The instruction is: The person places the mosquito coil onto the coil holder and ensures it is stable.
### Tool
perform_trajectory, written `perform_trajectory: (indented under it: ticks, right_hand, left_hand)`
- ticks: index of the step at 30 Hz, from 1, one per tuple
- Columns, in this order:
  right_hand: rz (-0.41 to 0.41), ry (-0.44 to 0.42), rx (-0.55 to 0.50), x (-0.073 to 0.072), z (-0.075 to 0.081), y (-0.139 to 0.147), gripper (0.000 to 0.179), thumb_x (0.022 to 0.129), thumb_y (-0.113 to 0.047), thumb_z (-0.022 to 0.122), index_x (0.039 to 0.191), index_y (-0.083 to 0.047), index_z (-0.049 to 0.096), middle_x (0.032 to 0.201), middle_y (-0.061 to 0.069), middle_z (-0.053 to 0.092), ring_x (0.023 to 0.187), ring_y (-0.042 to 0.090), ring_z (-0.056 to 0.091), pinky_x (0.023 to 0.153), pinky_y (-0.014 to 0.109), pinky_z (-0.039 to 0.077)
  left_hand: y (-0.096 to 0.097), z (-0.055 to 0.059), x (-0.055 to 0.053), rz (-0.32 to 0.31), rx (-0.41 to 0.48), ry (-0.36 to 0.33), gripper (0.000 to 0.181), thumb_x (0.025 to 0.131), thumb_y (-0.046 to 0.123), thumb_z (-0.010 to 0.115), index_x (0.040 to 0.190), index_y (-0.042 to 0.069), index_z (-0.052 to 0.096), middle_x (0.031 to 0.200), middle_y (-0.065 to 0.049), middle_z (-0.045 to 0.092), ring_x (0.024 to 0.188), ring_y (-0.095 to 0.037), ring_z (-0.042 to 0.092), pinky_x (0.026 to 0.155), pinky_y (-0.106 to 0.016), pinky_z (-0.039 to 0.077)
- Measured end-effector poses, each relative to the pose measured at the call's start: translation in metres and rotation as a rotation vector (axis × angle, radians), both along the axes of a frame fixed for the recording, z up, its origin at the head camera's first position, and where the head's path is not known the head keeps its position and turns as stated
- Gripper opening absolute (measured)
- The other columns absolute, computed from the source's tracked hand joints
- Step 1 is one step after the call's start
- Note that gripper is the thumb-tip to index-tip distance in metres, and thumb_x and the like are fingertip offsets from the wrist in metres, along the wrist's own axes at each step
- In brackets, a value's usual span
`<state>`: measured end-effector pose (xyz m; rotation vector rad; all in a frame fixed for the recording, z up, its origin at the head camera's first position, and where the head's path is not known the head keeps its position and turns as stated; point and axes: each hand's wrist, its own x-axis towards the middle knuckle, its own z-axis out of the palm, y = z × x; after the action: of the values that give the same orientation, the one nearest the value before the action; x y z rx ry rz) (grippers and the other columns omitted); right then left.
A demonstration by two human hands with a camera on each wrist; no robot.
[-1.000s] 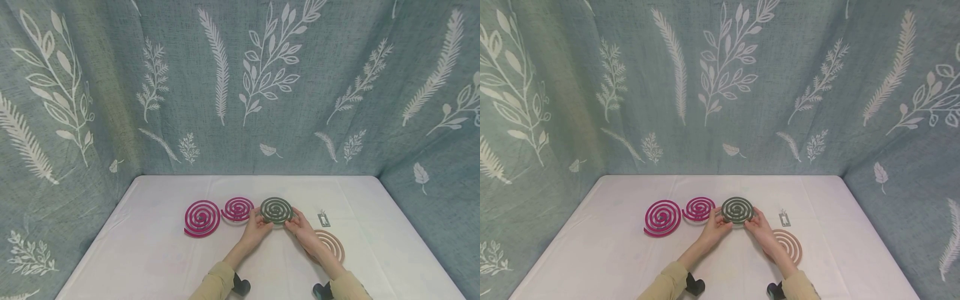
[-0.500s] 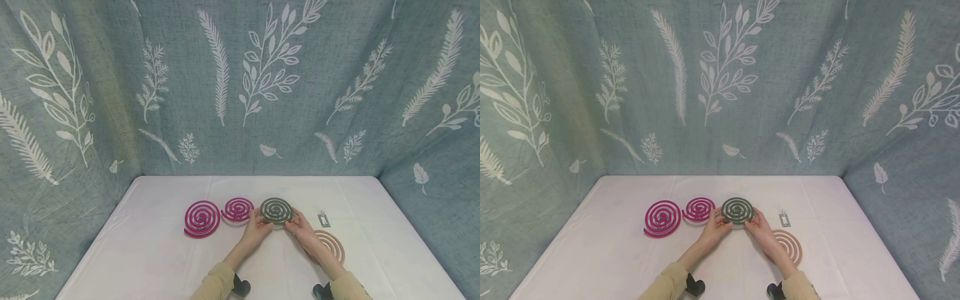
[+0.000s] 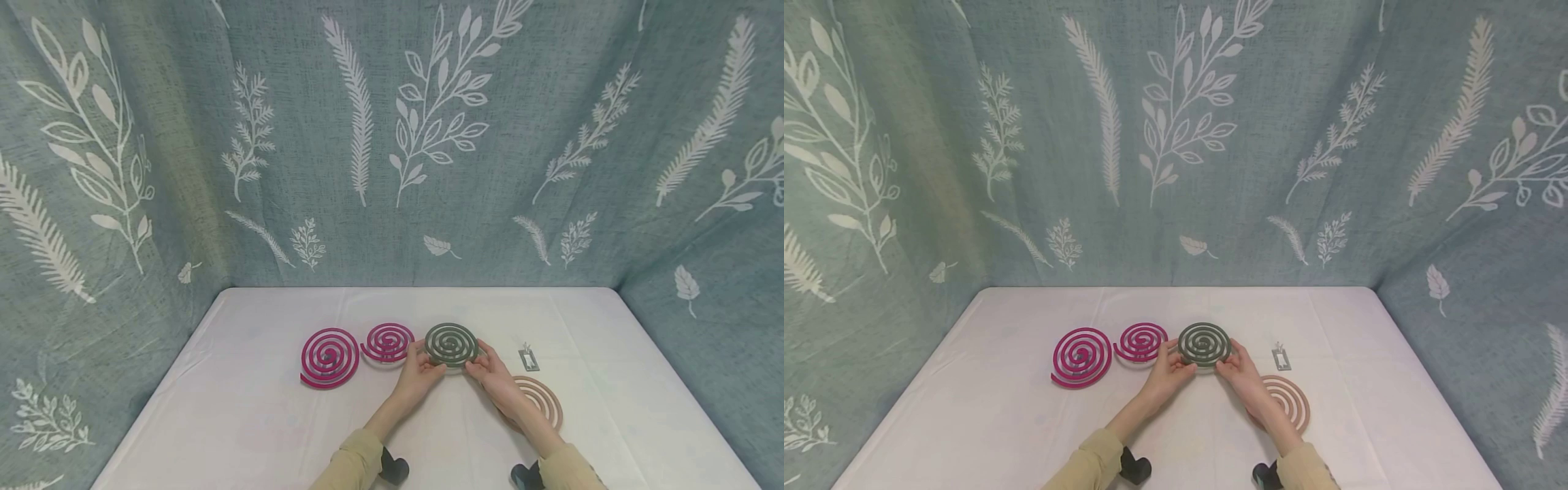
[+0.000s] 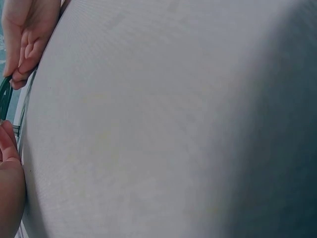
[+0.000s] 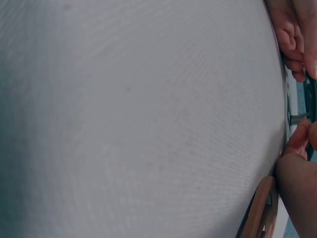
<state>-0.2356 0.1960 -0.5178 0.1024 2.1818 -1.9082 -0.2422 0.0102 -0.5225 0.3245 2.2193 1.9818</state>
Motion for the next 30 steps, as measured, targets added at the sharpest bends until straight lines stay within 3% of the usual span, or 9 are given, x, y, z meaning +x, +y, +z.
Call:
perform_trajectory:
  ticks: [19, 30]
  right_hand:
    - [0.001, -0.002, 0.019, 0.0003, 0.0002, 0.0, 0.07, 0.097, -0.021, 0.051, 0.151, -0.008, 0.008, 0.131, 0.015, 0.055, 0.123, 0.025, 0.052, 0.112, 0.046, 0.031]
    - [-0.001, -0.012, 0.029, 0.0002, 0.0011, -0.0003, 0.071, 0.097, -0.022, 0.05, 0.152, -0.01, 0.007, 0.133, 0.015, 0.054, 0.125, 0.027, 0.051, 0.112, 0.046, 0.031]
  left_hand:
    - [0.0004, 0.0007, 0.0003, 0.005, -0.019, -0.014, 0.072, 0.09, 0.012, 0.062, 0.144, -0.001, 0.017, 0.102, -0.017, 0.065, 0.074, -0.004, 0.053, 0.067, -0.014, 0.044]
    - [0.0, 0.0031, 0.0017, -0.008, 0.005, 0.007, 0.071, 0.09, 0.01, 0.061, 0.144, -0.004, 0.015, 0.105, -0.023, 0.064, 0.074, -0.004, 0.053, 0.067, -0.014, 0.043]
